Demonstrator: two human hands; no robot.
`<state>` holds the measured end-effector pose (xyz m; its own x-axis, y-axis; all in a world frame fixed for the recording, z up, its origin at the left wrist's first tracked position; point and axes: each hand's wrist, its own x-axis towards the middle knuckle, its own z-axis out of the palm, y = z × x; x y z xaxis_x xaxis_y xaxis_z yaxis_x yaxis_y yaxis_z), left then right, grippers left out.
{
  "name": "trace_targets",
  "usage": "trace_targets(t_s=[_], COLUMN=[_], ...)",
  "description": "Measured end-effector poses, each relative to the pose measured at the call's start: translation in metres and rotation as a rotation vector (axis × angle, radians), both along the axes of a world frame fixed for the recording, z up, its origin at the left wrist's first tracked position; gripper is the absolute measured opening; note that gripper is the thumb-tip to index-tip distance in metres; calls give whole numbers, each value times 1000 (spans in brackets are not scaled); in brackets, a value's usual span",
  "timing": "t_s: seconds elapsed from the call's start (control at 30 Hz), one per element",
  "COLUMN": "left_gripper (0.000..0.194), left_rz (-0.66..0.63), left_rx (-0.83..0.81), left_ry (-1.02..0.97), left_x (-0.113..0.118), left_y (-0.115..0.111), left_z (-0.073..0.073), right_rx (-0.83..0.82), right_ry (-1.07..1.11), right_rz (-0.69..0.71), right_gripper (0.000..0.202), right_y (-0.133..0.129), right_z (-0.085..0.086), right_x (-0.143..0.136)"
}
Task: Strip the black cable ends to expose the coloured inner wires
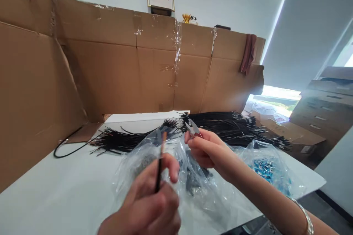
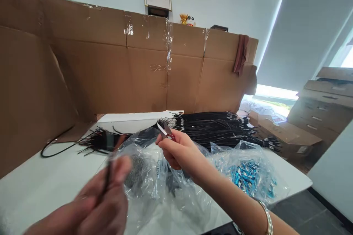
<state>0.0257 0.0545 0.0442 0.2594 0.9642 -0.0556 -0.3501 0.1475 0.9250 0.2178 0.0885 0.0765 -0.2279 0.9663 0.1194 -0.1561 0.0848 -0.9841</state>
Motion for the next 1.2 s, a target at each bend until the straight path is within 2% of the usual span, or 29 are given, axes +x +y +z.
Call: trace_targets(t_s=[0.07, 0.1, 0.2, 0.3, 0.47, 0.63, 0.83, 1.0, 1.1, 1.2], left_gripper=[23, 26, 19, 28, 29, 30, 36, 31, 29, 27], left_rz=[-174, -202, -205, -170, -85, -15, 32, -9, -85, -146], left_rx=[-107, -129, -243, -320, -226, -127, -68, -166, -270, -382], left_ry=[-56, -76, -108, -98, -23, 60, 139, -102, -203, -287], left_x=[11, 14, 16, 10, 2, -2, -12, -19, -21, -22], left_y=[-2, -3, -5, -8, -11, -16, -20, -15, -8, 0], left_z=[-8, -14, -30, -42, -50, -51, -54, -63, -64, -62], right_rx=[12, 10, -65, -158, -179, -40, -17, 215, 322, 327], right_ry=[82, 111, 153, 172, 102, 44, -104, -411, -563, -642], right_rz=[-36, -57, -125, -196, -135, -110, -150, -203, -153, -82], right_gripper=[10, 11, 15, 22, 28, 19, 22, 31, 31, 23], right_y=[-7, -10, -16, -19, -25, -34, -42, -50, -49, -43], right_z=[-15, -23, -48, -71, -95, -99, -99, -92, -90, -90], right_x=[-6, -8, -16, -27, -47, -60, -65, -56, -49, -44])
